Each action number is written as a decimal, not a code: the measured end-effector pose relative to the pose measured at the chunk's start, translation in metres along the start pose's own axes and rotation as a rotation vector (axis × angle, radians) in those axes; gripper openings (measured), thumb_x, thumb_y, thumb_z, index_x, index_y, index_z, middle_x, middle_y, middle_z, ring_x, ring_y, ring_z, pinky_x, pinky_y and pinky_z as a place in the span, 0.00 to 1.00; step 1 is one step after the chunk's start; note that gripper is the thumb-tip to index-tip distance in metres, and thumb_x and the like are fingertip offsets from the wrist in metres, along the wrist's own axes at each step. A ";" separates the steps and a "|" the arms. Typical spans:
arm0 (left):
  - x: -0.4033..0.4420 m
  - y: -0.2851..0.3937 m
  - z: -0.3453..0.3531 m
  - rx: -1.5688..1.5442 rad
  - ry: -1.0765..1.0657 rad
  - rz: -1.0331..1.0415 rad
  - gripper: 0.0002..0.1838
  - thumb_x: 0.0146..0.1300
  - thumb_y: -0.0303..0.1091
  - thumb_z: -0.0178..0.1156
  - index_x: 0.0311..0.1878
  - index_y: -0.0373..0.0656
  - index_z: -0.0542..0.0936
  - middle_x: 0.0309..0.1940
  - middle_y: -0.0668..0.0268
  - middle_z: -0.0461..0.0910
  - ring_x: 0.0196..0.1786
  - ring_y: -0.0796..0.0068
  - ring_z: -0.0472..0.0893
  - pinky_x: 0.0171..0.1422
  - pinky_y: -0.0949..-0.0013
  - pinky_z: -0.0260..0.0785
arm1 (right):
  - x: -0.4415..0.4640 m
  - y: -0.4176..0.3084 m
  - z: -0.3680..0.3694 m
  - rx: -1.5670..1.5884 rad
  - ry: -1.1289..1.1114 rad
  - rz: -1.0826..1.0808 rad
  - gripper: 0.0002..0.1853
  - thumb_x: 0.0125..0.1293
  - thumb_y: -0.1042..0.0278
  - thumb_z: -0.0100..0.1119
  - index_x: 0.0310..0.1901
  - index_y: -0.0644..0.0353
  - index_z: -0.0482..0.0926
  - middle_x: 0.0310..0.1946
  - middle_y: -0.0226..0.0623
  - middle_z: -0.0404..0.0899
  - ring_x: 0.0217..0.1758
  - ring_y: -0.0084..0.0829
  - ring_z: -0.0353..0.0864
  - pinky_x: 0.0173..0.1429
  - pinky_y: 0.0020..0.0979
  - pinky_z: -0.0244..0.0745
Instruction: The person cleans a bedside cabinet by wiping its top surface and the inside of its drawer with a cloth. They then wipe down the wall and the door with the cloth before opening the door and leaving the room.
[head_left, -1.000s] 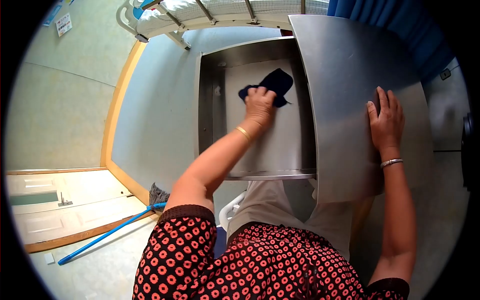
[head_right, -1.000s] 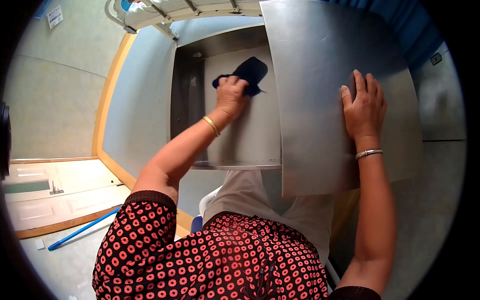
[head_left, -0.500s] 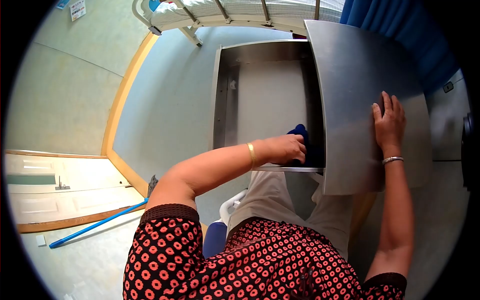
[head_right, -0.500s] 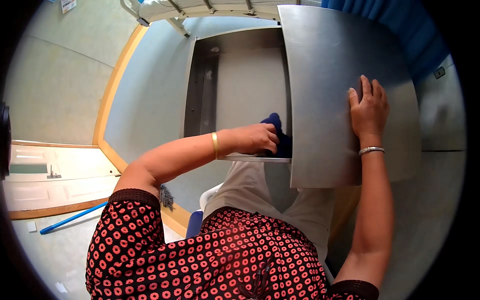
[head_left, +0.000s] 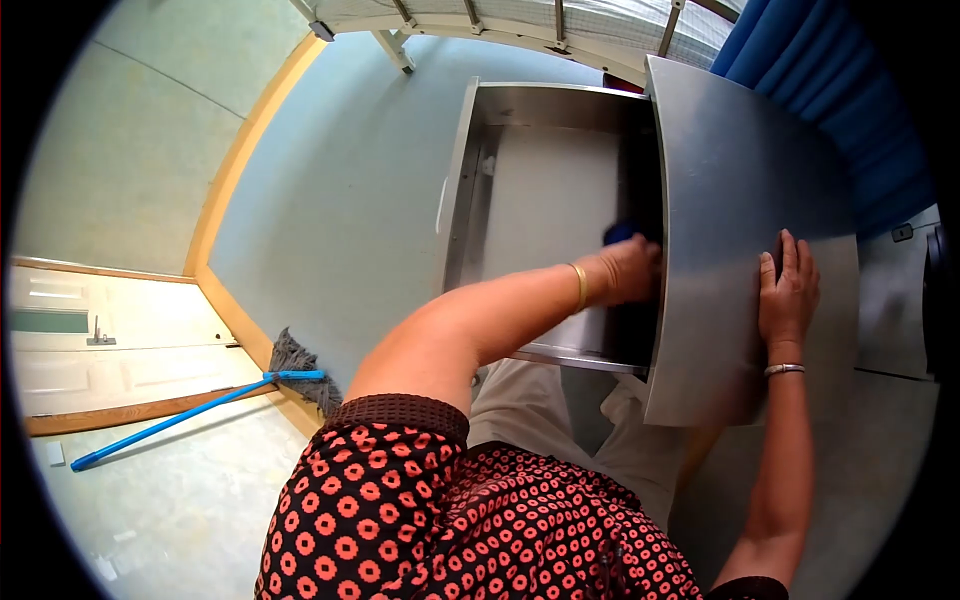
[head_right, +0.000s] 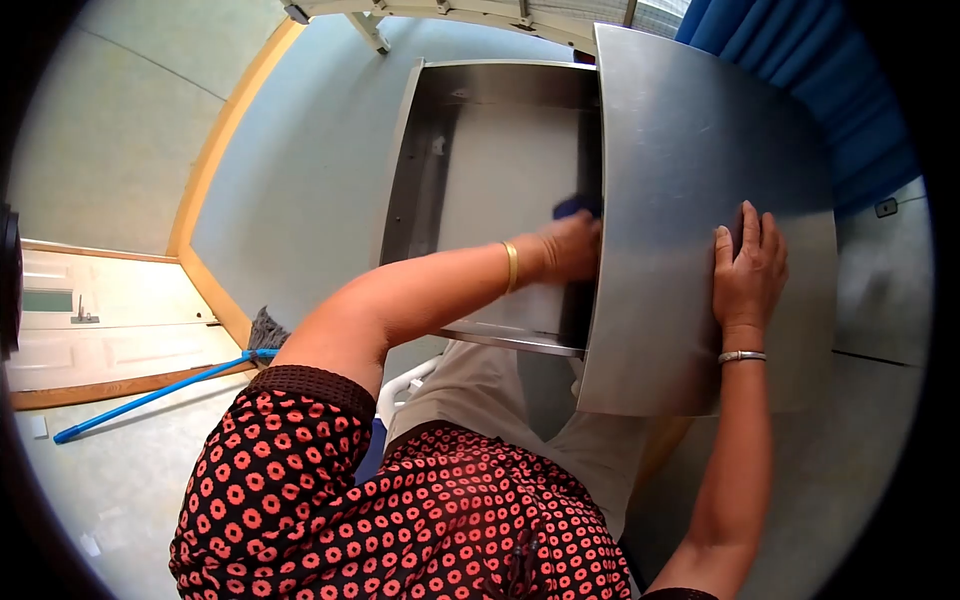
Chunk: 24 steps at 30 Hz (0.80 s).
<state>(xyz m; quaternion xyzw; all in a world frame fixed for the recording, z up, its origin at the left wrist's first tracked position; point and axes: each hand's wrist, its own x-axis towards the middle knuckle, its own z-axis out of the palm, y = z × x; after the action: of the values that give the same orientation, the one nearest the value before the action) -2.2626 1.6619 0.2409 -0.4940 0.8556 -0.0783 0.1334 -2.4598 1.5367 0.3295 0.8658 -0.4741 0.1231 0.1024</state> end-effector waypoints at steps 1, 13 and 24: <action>-0.002 -0.014 0.002 -0.011 0.008 -0.106 0.10 0.53 0.39 0.54 0.36 0.56 0.82 0.42 0.71 0.77 0.47 0.66 0.72 0.41 0.65 0.64 | 0.000 0.000 -0.001 -0.005 -0.007 0.005 0.24 0.66 0.51 0.46 0.60 0.51 0.67 0.61 0.40 0.63 0.65 0.41 0.60 0.67 0.41 0.55; -0.084 -0.031 -0.009 -0.457 -0.186 -0.630 0.17 0.51 0.31 0.60 0.47 0.53 0.80 0.44 0.59 0.74 0.43 0.56 0.75 0.44 0.63 0.72 | 0.000 0.000 -0.003 0.068 -0.031 0.043 0.24 0.65 0.50 0.46 0.60 0.50 0.67 0.61 0.39 0.63 0.66 0.39 0.58 0.67 0.41 0.55; -0.250 0.146 -0.106 -1.470 0.031 -0.656 0.09 0.61 0.31 0.57 0.44 0.41 0.78 0.32 0.63 0.80 0.34 0.73 0.80 0.40 0.72 0.72 | 0.001 0.003 0.006 0.103 0.006 0.046 0.24 0.64 0.50 0.48 0.59 0.51 0.68 0.61 0.38 0.64 0.66 0.37 0.58 0.65 0.43 0.57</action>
<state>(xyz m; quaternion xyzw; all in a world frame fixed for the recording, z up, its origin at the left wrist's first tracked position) -2.2962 1.9514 0.3409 -0.6805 0.5012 0.4626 -0.2676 -2.4610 1.5327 0.3238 0.8585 -0.4864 0.1523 0.0560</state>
